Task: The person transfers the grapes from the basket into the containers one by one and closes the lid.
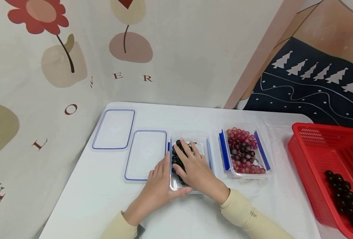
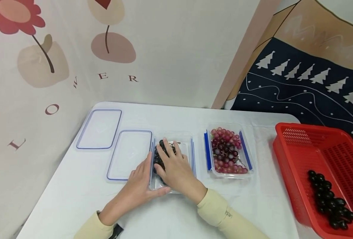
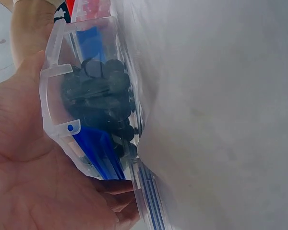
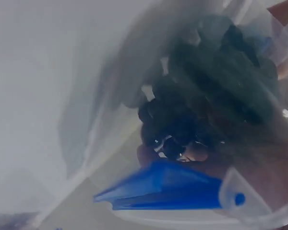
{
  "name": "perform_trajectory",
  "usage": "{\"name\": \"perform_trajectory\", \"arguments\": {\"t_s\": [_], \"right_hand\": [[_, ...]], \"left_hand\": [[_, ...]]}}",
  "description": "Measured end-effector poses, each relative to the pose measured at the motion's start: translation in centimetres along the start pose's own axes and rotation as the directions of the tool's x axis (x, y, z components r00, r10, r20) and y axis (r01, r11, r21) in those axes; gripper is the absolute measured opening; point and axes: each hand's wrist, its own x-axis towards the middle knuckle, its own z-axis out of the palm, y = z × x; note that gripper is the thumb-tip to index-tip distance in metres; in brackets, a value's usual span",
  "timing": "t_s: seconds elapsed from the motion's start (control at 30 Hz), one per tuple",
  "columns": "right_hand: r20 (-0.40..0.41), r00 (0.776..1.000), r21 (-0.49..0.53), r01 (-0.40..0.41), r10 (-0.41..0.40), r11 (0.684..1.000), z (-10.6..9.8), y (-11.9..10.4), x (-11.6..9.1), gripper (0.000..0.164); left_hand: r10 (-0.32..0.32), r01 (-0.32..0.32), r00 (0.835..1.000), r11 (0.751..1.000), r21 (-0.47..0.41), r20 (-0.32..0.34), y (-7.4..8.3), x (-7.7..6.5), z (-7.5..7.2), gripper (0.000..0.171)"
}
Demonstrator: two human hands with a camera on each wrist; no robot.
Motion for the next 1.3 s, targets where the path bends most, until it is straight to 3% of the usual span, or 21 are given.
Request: {"name": "perform_trajectory", "arguments": {"t_s": [0.23, 0.37, 0.5, 0.6, 0.73, 0.77, 0.87, 0.97, 1.17, 1.3], "right_hand": [[-0.079, 0.997, -0.107, -0.023, 0.014, 0.994, 0.3, -0.7, 0.4, 0.071], [-0.026, 0.995, 0.031, -0.093, 0.094, 0.995, 0.6, -1.2, 0.9, 0.074], [0.058, 0.987, 0.226, -0.16, 0.151, 0.961, 0.7, -1.6, 0.9, 0.075], [0.093, 0.978, 0.422, -0.21, 0.188, 0.882, 0.5, -1.9, 0.6, 0.069], [0.084, 0.957, 0.666, -0.261, 0.278, 0.699, 0.4, -2.5, 0.6, 0.061], [0.081, 0.952, 0.698, -0.266, 0.295, 0.665, 0.4, -2.6, 0.6, 0.061], [0.08, 0.94, 0.745, -0.277, 0.331, 0.607, 0.4, -2.9, 0.8, 0.061], [0.076, 0.946, 0.741, -0.266, 0.316, 0.617, 0.6, -2.9, 0.9, 0.062], [0.044, 0.96, 0.684, -0.231, 0.277, 0.692, 0.6, -2.0, 0.2, 0.063], [-0.007, 0.97, 0.678, -0.174, 0.242, 0.714, 0.2, -1.8, -0.2, 0.064]], "left_hand": [[0.012, -0.012, 1.0, 1.0, -0.011, -0.007, -0.1, 0.2, 0.0, 0.14], [0.023, -0.023, 1.0, 1.0, 0.005, -0.007, -0.2, 0.2, 0.0, 0.142], [0.038, -0.038, 0.999, 0.999, 0.009, -0.008, -0.3, 0.2, 0.1, 0.141], [0.041, -0.041, 0.999, 0.999, 0.006, -0.007, -0.3, 0.2, 0.1, 0.141], [0.034, -0.034, 0.999, 0.999, 0.006, -0.013, -0.2, 0.4, 0.1, 0.142], [0.032, -0.032, 0.999, 0.999, 0.004, -0.013, -0.2, 0.4, 0.1, 0.142], [0.031, -0.031, 0.999, 0.999, -0.01, -0.011, -0.3, 0.5, 0.1, 0.142], [0.029, -0.029, 0.999, 1.0, -0.011, -0.02, -0.3, 0.4, 0.0, 0.142], [0.031, -0.031, 0.999, 0.999, -0.024, -0.033, -0.4, 0.1, 0.3, 0.141], [0.053, -0.054, 0.997, 0.999, -0.002, -0.048, -0.3, 0.1, 0.2, 0.139]]}}
